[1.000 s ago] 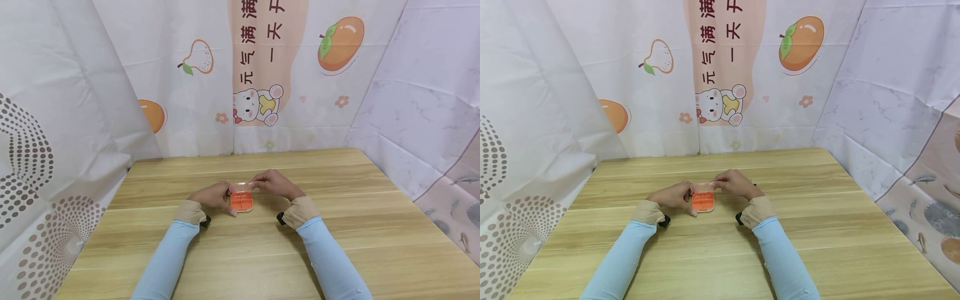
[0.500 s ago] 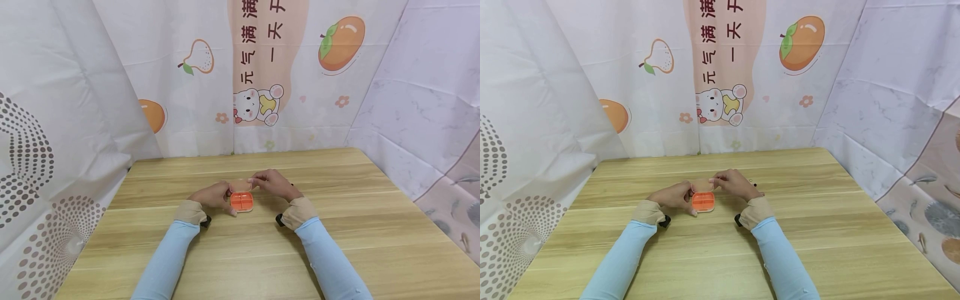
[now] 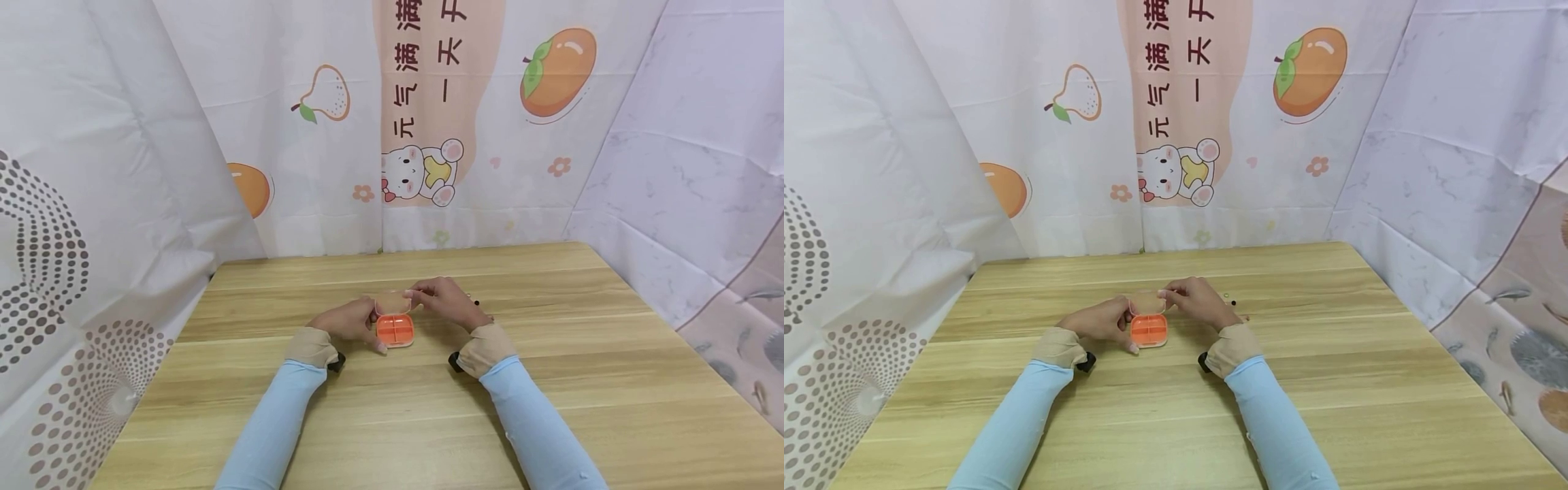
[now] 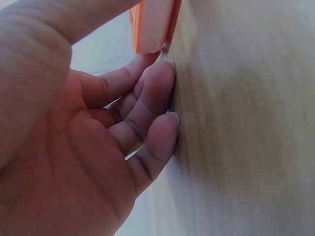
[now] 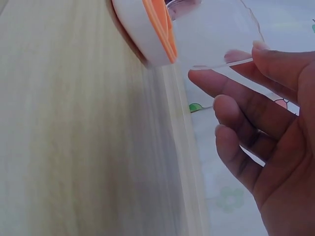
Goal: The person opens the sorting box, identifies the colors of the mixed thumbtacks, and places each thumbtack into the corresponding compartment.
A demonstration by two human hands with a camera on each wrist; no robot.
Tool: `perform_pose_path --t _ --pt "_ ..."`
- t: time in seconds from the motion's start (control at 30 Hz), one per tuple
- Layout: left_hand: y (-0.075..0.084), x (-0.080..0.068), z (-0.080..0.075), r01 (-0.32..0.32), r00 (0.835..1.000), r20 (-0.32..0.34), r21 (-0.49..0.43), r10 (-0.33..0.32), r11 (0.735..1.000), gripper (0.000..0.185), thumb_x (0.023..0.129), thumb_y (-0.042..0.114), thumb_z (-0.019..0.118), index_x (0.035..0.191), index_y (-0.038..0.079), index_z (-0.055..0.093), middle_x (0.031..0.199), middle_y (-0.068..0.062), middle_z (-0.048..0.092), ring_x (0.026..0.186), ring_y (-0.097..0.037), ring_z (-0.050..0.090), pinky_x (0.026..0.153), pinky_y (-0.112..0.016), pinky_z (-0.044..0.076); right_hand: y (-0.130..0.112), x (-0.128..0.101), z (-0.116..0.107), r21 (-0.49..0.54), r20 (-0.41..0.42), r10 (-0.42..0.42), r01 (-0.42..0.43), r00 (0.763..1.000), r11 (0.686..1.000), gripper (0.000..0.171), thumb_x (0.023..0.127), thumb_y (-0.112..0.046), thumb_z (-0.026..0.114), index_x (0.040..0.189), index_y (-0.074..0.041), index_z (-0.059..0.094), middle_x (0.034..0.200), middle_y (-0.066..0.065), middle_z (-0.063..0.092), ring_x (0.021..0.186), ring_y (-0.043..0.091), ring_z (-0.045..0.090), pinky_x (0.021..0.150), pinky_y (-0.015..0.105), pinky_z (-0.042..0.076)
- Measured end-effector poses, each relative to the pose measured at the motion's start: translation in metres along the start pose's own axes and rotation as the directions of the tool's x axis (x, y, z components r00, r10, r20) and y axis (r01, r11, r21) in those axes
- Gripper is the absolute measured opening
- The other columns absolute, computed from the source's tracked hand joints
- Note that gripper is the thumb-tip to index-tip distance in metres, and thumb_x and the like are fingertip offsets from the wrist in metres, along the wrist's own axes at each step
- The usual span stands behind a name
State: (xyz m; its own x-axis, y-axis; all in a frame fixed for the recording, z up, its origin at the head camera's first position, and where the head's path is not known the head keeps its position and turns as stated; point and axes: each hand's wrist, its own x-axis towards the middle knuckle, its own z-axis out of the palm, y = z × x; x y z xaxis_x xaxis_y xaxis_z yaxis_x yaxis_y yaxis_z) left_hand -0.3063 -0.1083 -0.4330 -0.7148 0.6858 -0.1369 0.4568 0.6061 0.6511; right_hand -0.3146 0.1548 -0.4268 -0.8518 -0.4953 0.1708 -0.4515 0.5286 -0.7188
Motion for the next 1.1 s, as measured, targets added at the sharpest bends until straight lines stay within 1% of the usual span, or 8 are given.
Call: perform_pose_path --t 0.13,0.33,0.4,0.53,0.7,0.8,0.97,1.1 --pt "-0.001 0.000 0.000 0.003 1.000 0.001 0.002 -0.003 1.000 0.058 0.072 0.030 0.097 0.112 0.004 0.062 0.090 -0.004 0.059 0.077 -0.014 0.051 0.068 -0.028 0.045 -0.001 0.000 -0.002 -0.003 0.031 0.012 -0.011 0.999 1.000 0.034 0.105 -0.042 0.059 0.111 -0.015 0.078 0.091 0.003 0.077 0.082 0.028 0.067 0.071 0.038 0.053" --pt "-0.002 -0.001 0.000 0.041 0.999 -0.002 -0.008 -0.041 0.999 0.060 0.075 0.029 0.095 0.116 0.003 0.060 0.098 -0.005 0.057 0.081 -0.015 0.051 0.075 -0.029 0.045 -0.005 -0.001 -0.011 -0.100 0.090 0.020 -0.011 0.996 0.995 0.035 0.104 -0.041 0.061 0.112 -0.011 0.077 0.096 0.001 0.076 0.084 0.023 0.069 0.074 0.035 0.054" --pt "-0.001 -0.002 0.000 0.039 0.999 0.000 -0.008 -0.039 0.999 0.060 0.077 0.029 0.094 0.118 0.003 0.059 0.099 -0.006 0.056 0.081 -0.015 0.050 0.076 -0.028 0.045 -0.006 -0.001 -0.014 -0.116 0.095 0.018 -0.006 0.995 0.993 0.034 0.104 -0.039 0.062 0.113 -0.009 0.077 0.097 0.002 0.075 0.083 0.024 0.070 0.074 0.035 0.055" --pt "0.002 -0.003 -0.001 0.038 0.999 0.003 -0.025 -0.038 0.999 0.060 0.080 0.030 0.092 0.119 0.002 0.057 0.100 -0.007 0.056 0.081 -0.015 0.050 0.074 -0.028 0.044 -0.007 -0.001 -0.013 -0.101 0.101 -0.004 0.014 0.995 0.995 0.032 0.106 -0.035 0.060 0.112 -0.008 0.077 0.096 0.002 0.076 0.084 0.025 0.070 0.073 0.034 0.056" --pt "0.001 -0.004 -0.001 0.017 1.000 0.007 -0.050 -0.017 0.999 0.055 0.083 0.030 0.089 0.117 0.002 0.057 0.097 -0.008 0.057 0.080 -0.015 0.049 0.071 -0.028 0.043 -0.007 0.000 -0.009 -0.080 0.097 -0.023 0.030 0.995 0.996 0.027 0.105 -0.033 0.062 0.110 -0.012 0.077 0.095 -0.001 0.076 0.084 0.025 0.070 0.072 0.032 0.057" --pt "0.001 -0.004 -0.001 0.007 1.000 0.013 -0.063 -0.006 0.998 0.053 0.083 0.030 0.089 0.115 0.002 0.057 0.094 -0.009 0.058 0.079 -0.016 0.049 0.071 -0.029 0.043 -0.007 0.000 -0.008 -0.082 0.091 -0.015 0.023 0.996 0.996 0.025 0.104 -0.031 0.063 0.110 -0.013 0.078 0.094 -0.001 0.077 0.082 0.025 0.070 0.072 0.033 0.057" --pt "0.000 -0.005 -0.002 0.017 1.000 0.017 -0.069 -0.016 0.998 0.055 0.082 0.033 0.089 0.116 0.003 0.058 0.096 -0.009 0.059 0.079 -0.016 0.050 0.071 -0.029 0.044 -0.008 -0.001 -0.012 -0.101 0.096 0.002 0.008 0.995 0.995 0.028 0.105 -0.032 0.063 0.113 -0.010 0.078 0.095 0.002 0.077 0.080 0.024 0.070 0.071 0.033 0.056" --pt "-0.001 -0.004 -0.002 0.012 1.000 0.019 -0.065 -0.011 0.998 0.060 0.078 0.036 0.092 0.117 0.004 0.059 0.091 -0.008 0.058 0.075 -0.014 0.049 0.068 -0.028 0.043 -0.009 -0.003 -0.019 -0.136 0.139 0.035 -0.016 0.990 0.991 0.031 0.105 -0.033 0.061 0.116 -0.008 0.076 0.096 0.004 0.076 0.080 0.021 0.068 0.071 0.032 0.054"
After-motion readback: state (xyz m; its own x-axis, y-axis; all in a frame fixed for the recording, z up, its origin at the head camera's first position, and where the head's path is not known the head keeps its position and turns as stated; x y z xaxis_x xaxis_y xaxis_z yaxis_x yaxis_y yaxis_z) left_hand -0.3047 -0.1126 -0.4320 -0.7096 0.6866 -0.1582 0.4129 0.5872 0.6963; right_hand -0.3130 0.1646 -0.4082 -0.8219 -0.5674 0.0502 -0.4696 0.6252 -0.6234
